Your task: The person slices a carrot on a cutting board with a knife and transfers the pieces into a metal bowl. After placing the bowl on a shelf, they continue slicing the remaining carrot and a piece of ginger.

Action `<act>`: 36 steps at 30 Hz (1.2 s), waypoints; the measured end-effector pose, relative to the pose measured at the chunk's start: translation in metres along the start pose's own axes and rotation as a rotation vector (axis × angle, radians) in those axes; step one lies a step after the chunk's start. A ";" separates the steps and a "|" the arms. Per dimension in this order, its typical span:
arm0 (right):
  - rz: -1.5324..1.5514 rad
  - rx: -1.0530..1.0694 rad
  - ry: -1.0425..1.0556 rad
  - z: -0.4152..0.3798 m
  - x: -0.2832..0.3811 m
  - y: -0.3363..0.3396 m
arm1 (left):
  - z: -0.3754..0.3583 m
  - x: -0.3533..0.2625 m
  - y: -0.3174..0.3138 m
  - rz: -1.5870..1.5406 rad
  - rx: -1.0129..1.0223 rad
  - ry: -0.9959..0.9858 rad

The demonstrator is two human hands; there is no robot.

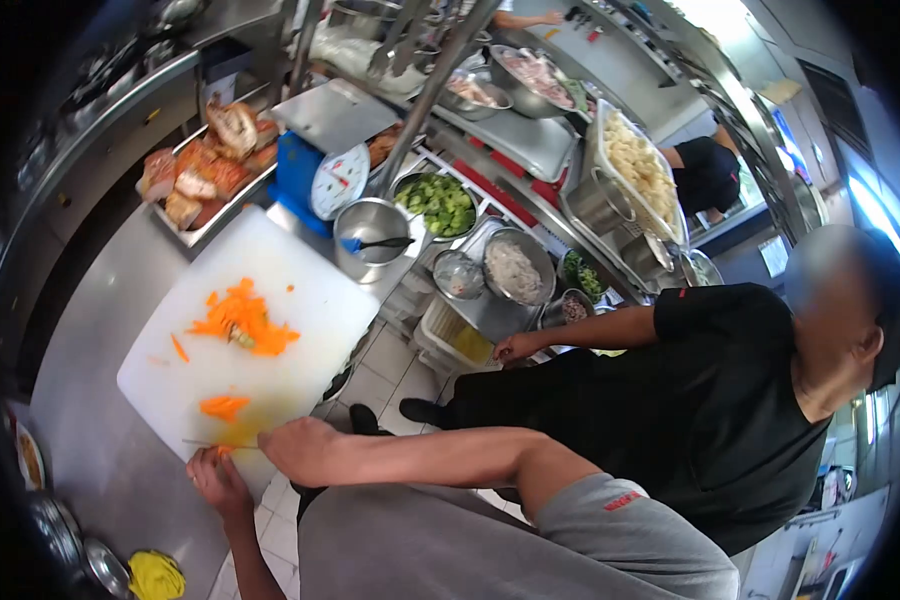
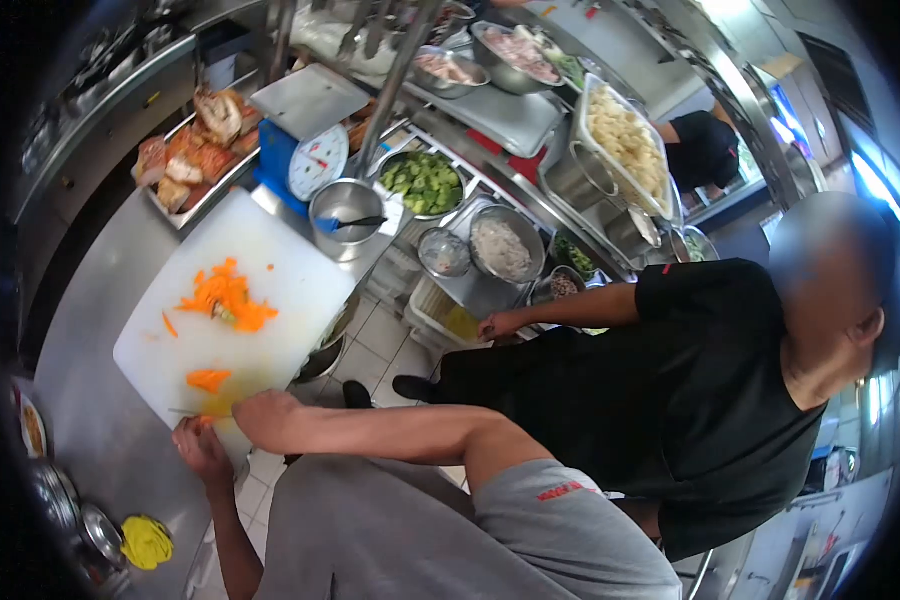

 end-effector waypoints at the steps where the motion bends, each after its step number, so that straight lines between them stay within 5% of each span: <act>1: 0.028 -0.016 0.029 0.001 0.000 -0.001 | -0.003 0.000 -0.001 -0.012 -0.006 -0.019; 3: 0.062 -0.006 0.009 0.003 -0.001 -0.005 | -0.010 0.020 -0.006 -0.124 0.039 0.192; 10: 0.168 0.045 0.033 -0.006 -0.003 0.004 | -0.005 0.008 -0.002 -0.045 0.022 0.048; 22: 0.148 0.108 0.065 -0.012 -0.009 0.005 | -0.019 0.038 -0.014 -0.226 -0.001 0.266; 25: 0.116 0.066 0.105 -0.010 -0.005 0.005 | -0.012 0.027 -0.007 -0.122 0.020 0.206; 27: 0.103 0.058 0.109 -0.008 -0.006 0.004 | -0.004 0.007 -0.008 0.140 0.094 -0.044; 31: 0.091 0.010 0.106 -0.004 -0.008 -0.001 | 0.001 0.003 -0.006 0.110 0.076 0.053; 34: 0.042 0.070 0.060 0.005 -0.013 -0.017 | -0.003 -0.005 -0.007 0.224 -0.028 -0.199; 36: 0.146 0.165 -0.021 -0.007 -0.017 -0.006 | 0.002 -0.010 -0.006 0.208 0.017 -0.127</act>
Point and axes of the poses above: each hand's wrist, its own z-axis towards the middle knuckle, its own y-axis out of the back of the hand, x = y × z, the point moved 8 cm from there along z, towards the middle knuckle, and after that the axes turned 9 degrees about x, right-handed, at the moved point
